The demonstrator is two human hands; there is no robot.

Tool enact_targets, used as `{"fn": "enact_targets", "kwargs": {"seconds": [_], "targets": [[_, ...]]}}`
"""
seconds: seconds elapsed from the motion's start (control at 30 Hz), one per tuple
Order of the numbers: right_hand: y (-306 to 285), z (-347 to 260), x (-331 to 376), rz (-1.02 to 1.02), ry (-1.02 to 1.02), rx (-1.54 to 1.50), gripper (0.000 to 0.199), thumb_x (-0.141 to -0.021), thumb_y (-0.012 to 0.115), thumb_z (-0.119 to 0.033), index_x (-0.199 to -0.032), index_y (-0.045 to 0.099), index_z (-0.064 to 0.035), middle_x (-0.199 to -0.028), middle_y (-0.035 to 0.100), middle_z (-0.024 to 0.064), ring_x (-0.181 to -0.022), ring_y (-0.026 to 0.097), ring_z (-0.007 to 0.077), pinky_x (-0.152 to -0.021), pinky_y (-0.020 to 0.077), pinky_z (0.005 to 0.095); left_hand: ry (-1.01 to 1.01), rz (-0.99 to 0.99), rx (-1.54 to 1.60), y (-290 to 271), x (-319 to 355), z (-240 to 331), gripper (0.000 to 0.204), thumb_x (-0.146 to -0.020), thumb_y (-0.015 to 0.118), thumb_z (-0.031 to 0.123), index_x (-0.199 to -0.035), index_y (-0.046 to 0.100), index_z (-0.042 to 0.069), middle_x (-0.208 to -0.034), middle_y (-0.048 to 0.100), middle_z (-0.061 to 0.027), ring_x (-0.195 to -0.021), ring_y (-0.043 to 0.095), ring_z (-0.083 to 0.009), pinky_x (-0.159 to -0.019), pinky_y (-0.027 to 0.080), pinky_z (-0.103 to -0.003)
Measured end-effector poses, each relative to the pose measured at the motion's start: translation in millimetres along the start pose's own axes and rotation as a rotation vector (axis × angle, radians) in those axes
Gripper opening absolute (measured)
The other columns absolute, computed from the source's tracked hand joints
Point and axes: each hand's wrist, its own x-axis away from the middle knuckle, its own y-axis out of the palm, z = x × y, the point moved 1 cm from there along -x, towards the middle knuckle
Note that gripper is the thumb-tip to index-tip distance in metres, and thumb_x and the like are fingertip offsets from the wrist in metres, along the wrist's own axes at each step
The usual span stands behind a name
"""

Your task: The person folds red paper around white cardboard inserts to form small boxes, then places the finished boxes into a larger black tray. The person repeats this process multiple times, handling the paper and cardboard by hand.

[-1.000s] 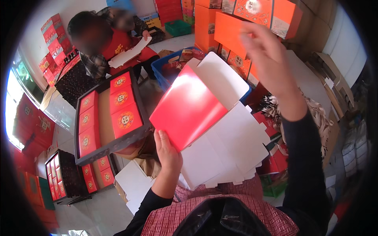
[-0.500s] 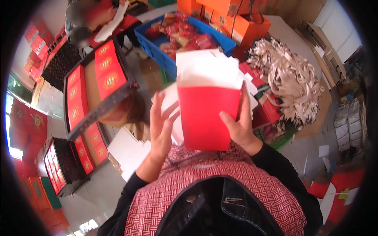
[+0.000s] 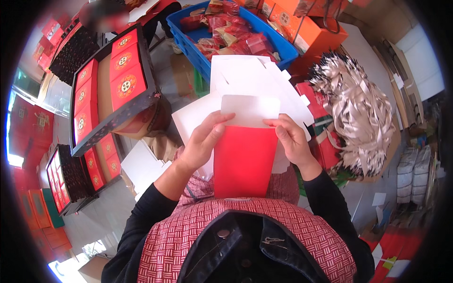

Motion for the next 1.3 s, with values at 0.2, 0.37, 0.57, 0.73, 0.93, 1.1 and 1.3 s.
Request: {"fn": "enact_targets", "kwargs": {"seconds": [0.2,0.37,0.57,0.73,0.93,1.1,1.3], "targets": [[4.1,1.7,-25.9,0.175,-0.017,-0.444,0.008,-0.088,0.065,-0.004,-0.086,0.059,-0.0011,-0.098,0.063,0.0119,-0.105,0.061,0.0203,-0.088,0.0473,0.0282,-0.083,0.203,0.144,11.9,0.6,-23.0,0.026,-0.100,0.049,0.020,-0.115,0.055,0.000,-0.117,0.052,-0.0095,-0.108,0.051,-0.0183,-0.095,0.041,-0.031],[-35.8,-15.9,-92.3,-0.476,0.333,-0.439,0.019,-0.094,0.061,-0.018,-0.089,0.061,0.0007,-0.080,0.064,0.0072,-0.085,0.063,0.0133,-0.079,0.0482,0.0243,0.151,0.119,-0.210,12.9,-15.6,-4.8,0.029,-0.098,0.052,0.022,-0.115,0.056,-0.001,-0.108,0.052,-0.0127,-0.099,0.054,-0.0235,-0.088,0.044,-0.030],[-5.9,-31.1,-119.9,-0.712,0.453,-0.323,0.023,-0.093,0.063,-0.024,-0.101,0.063,-0.0015,-0.097,0.064,0.0039,-0.090,0.058,0.0087,-0.082,0.0459,0.0238,-0.001,-0.051,-0.065,-6.7,-17.5,-16.1,0.029,-0.098,0.053,0.024,-0.112,0.057,-0.001,-0.108,0.055,-0.0116,-0.103,0.053,-0.0215,-0.091,0.042,-0.032],[-6.2,-27.8,-121.0,-0.764,0.521,-0.425,0.025,-0.094,0.061,-0.026,-0.104,0.062,-0.0033,-0.104,0.064,0.0055,-0.099,0.056,0.0103,-0.088,0.0451,0.0257,0.265,0.190,-0.271,8.4,-4.0,-13.0,0.033,-0.092,0.062,0.018,-0.116,0.049,-0.001,-0.119,0.049,-0.0153,-0.112,0.050,-0.0212,-0.093,0.044,-0.032],[1.3,-44.3,-116.6,-0.736,0.524,-0.303,0.030,-0.089,0.067,-0.017,-0.114,0.062,-0.0022,-0.110,0.065,0.0080,-0.095,0.060,0.0120,-0.087,0.0482,0.0272,0.175,0.187,-0.120,9.0,1.3,-10.7,0.034,-0.090,0.066,0.015,-0.114,0.046,0.000,-0.123,0.046,-0.0151,-0.113,0.050,-0.0207,-0.096,0.043,-0.032],[2.0,-47.5,-113.2,-0.764,0.406,-0.133,0.042,-0.085,0.067,-0.008,-0.126,0.060,-0.0034,-0.112,0.067,0.0094,-0.087,0.063,0.0127,-0.079,0.0517,0.0285,0.194,0.203,0.086,9.7,2.1,-17.3,0.033,-0.088,0.068,0.014,-0.112,0.049,0.002,-0.123,0.050,-0.0150,-0.112,0.054,-0.0218,-0.094,0.047,-0.032],[3.7,-55.7,-114.2,-0.709,0.192,0.139,0.036,-0.083,0.066,-0.006,-0.119,0.065,-0.0038,-0.098,0.070,0.0131,-0.081,0.066,0.0177,-0.074,0.0513,0.0274,0.171,0.204,0.056,11.2,5.1,-17.2,0.040,-0.088,0.067,0.010,-0.117,0.040,0.001,-0.126,0.048,-0.0171,-0.114,0.053,-0.0225,-0.096,0.046,-0.034]]}}
